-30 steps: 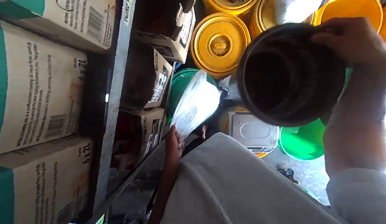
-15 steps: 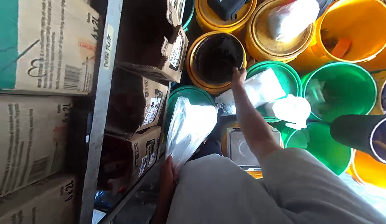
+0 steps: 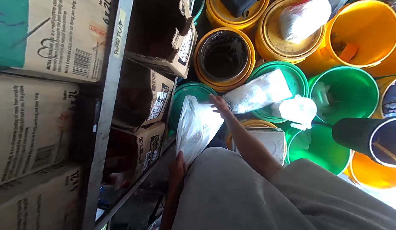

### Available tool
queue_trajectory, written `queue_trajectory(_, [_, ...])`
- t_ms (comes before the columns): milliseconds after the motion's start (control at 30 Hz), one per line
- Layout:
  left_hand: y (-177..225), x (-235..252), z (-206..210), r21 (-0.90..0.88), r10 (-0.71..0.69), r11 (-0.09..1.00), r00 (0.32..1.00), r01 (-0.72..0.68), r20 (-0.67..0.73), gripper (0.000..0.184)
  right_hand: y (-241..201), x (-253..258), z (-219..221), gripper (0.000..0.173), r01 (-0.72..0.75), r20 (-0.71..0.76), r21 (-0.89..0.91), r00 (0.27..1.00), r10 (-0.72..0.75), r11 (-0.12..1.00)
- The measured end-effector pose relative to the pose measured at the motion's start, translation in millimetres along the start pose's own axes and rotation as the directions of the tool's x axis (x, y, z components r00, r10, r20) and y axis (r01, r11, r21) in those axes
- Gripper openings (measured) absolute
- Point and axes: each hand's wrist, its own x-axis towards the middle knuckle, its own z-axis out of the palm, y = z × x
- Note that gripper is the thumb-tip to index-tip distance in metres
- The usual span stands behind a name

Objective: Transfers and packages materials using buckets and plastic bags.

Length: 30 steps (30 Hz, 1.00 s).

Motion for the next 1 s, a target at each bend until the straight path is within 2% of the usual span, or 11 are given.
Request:
queue_trajectory(100, [1,0,-2,0.036,0.018,0.999,1.0,-0.019,0.012,0.052,-4,6,51,0.082,0.218,0.149,-0.294,0.972,-0.181,0.931])
queue_trajectory(200, [-1,-3,-3,0.066,0.061,0.996,0.998,-0.062,0.014,0.05,-26,11,84,0.085,0.365,0.237,-0.435,0.928,-0.286,0.823])
queue_trajectory(367, [-16,-7,-6,0.12,0.133,0.983,0.99,-0.138,0.047,0.051,-37,4,111,0.077,0.317,0.292,-0.699,0.945,-0.149,0.641])
queue_trajectory(467, [-17,-10,-6,0.08,0.138,0.987,0.989,-0.142,0.05,0.05,-38,-14,116,0.053,0.307,0.337,-0.809,0.941,-0.034,0.501])
queue_trajectory(533, [-20,-9,-9,0.059,0.151,0.986,0.986,-0.155,0.071,0.049,-33,-17,115,0.046,0.335,0.395,-0.787,0.919,0.007,0.518])
queue_trajectory(667, [-27,-6,-12,-0.056,0.152,0.987,0.985,-0.148,0.079,0.05,-23,-16,98,0.041,0.41,0.428,-0.689,0.896,-0.121,0.598])
queue_trajectory(767, [-29,1,-15,-0.161,0.119,0.981,0.99,-0.105,0.079,0.047,-34,-32,72,0.038,0.411,0.333,-0.619,0.909,-0.251,0.669])
queue_trajectory(900, [-40,21,-20,-0.438,0.092,0.899,0.985,-0.018,0.149,0.047,-71,-82,29,0.034,0.436,0.234,-0.43,0.899,-0.369,0.79])
queue_trajectory(1000, [-41,23,-24,-0.475,0.144,0.879,0.973,-0.043,0.179,0.048,-85,-113,2,0.028,0.524,0.279,-0.409,0.851,-0.444,0.747])
